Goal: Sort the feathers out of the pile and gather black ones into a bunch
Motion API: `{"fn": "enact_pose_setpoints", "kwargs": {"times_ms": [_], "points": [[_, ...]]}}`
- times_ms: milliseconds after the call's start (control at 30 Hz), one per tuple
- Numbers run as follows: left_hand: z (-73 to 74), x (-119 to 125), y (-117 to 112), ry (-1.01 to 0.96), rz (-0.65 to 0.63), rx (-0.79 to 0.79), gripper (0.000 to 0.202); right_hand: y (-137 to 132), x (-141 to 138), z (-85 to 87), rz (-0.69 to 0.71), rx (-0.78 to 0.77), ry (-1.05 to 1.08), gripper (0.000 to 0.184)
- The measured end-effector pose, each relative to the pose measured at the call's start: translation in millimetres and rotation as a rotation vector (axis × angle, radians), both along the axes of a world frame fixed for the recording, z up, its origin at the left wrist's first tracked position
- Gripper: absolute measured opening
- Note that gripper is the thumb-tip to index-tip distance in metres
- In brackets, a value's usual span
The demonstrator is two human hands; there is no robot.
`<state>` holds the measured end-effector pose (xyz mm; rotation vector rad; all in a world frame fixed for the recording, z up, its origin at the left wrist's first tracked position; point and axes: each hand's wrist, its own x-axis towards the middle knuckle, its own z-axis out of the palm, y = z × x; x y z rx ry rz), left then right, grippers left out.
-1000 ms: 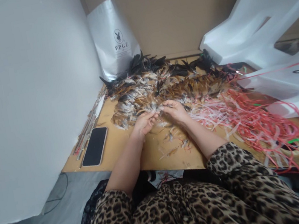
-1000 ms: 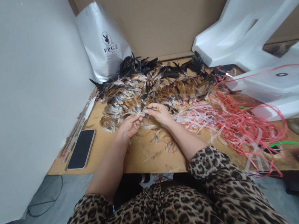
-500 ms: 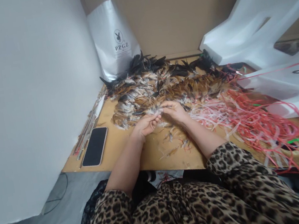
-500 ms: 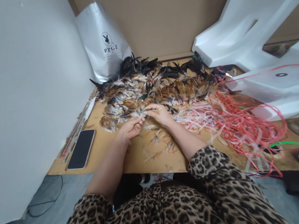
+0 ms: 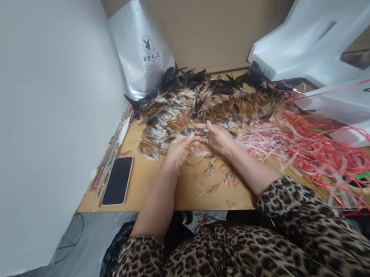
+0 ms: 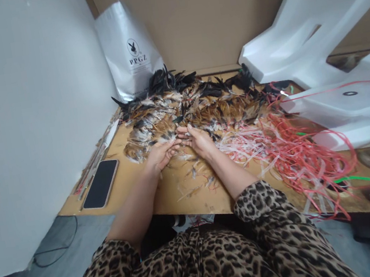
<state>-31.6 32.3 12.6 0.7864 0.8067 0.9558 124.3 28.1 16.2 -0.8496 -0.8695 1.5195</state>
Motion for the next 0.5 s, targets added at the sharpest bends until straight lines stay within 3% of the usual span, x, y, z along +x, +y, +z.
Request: {"fn": "enact_pose_setpoints", "kwargs": {"times_ms": [500], "points": [[1.0, 6, -5, 0.014, -0.074, 0.053, 0.019, -7, -16, -7.4, 0.081, -0.054, -0.027, 0.034]]}}
